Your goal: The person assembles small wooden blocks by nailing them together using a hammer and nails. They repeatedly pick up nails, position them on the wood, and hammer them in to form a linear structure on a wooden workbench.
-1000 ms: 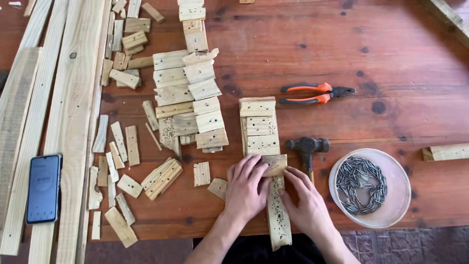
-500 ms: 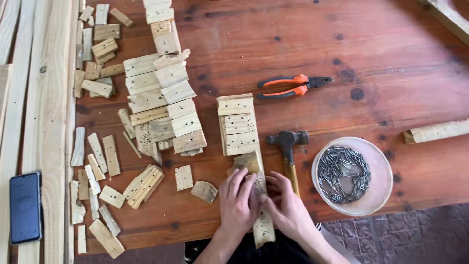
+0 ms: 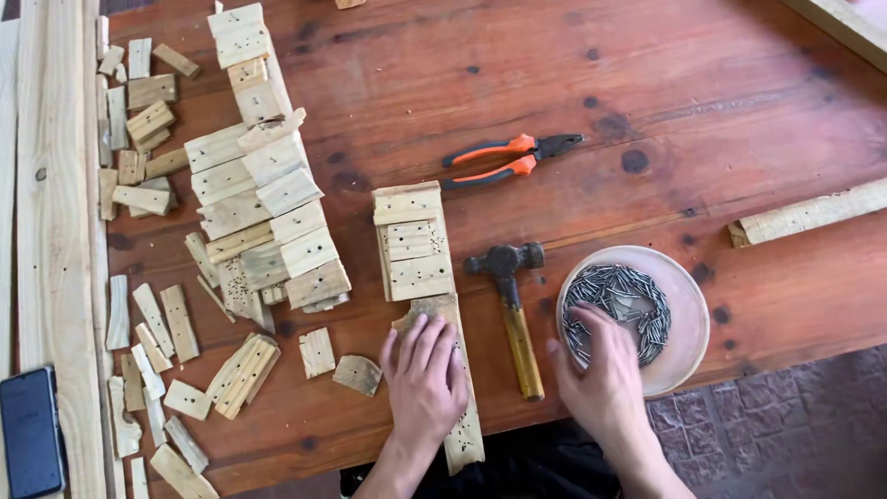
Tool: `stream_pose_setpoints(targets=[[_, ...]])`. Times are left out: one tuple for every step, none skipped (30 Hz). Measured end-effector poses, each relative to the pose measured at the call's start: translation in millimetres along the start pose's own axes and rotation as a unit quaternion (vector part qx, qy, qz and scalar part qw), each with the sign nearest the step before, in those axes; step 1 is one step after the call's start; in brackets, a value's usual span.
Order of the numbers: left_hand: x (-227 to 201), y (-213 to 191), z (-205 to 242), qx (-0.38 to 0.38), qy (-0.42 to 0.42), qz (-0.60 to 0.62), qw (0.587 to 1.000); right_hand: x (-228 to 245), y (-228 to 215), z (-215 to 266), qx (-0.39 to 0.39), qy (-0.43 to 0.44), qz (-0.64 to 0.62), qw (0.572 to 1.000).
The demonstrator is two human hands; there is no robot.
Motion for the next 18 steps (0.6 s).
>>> stream_pose_setpoints(targets=[[-1, 1, -1, 0.001, 0.003, 0.001, 1.000, 1, 3, 2, -0.003, 0.002, 0.000, 1.000], [-1, 2, -2, -0.009, 0.007, 0.018, 1.000, 2, 6, 5, 0.026, 0.024, -0.032, 0.999], [-2, 2, -3, -0.019, 0.011, 0.035, 0.999, 3, 9, 7, 0.054, 0.045, -0.064, 0.995], [-3, 3, -3, -0.020, 0.015, 0.036, 0.999, 6, 11, 8, 0.050, 0.045, -0.064, 0.996], [-4, 4, -4, -0.020, 0.007, 0.026, 0.999, 9, 14, 10, 0.063, 0.052, -0.083, 0.993], [-5, 4, -4, -0.020, -0.001, 0.016, 1.000, 12, 17, 11, 0.077, 0.057, -0.103, 0.990], [-6, 3, -5, -0.021, 0.002, 0.015, 1.000, 13, 20, 12, 0.074, 0.057, -0.104, 0.990], [-8, 2, -5, -0.024, 0.002, 0.005, 1.000, 14, 24, 14, 0.083, 0.053, -0.121, 0.988], [-9, 1, -6, -0.027, 0.001, -0.005, 1.000, 15, 27, 16, 0.092, 0.047, -0.138, 0.985], [-10, 2, -7, -0.028, 0.005, -0.003, 1.000, 18, 28, 15, 0.088, 0.048, -0.137, 0.985], [-10, 3, -7, -0.031, 0.004, -0.007, 1.000, 21, 30, 15, 0.108, 0.040, -0.141, 0.983], [-10, 2, -5, -0.032, 0.002, -0.011, 0.999, 24, 32, 16, 0.131, 0.033, -0.145, 0.980], [-11, 2, -7, -0.031, 0.004, -0.010, 0.999, 25, 33, 14, 0.129, 0.035, -0.145, 0.980], [-11, 2, -8, -0.030, -0.003, -0.005, 1.000, 28, 34, 14, 0.141, 0.019, -0.155, 0.978], [-11, 1, -8, -0.029, -0.009, -0.001, 1.000, 30, 34, 14, 0.152, 0.003, -0.165, 0.974], [-11, 3, -7, -0.028, -0.008, -0.001, 1.000, 28, 30, 13, 0.152, 0.005, -0.165, 0.975], [-11, 4, -6, -0.037, -0.006, -0.004, 0.999, 27, 25, 11, 0.161, 0.004, -0.177, 0.971], [-11, 5, -6, -0.046, -0.005, -0.007, 0.999, 26, 20, 9, 0.170, 0.003, -0.189, 0.967]])
Point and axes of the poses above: each hand's wrist, its own z-axis away from the middle knuckle, its own y-axis out of the palm, x = y × z, the point moved 1 cm from there along -z, towards the middle knuckle, and after that the axes turned 15 degrees about -z, right-handed, at the moved point
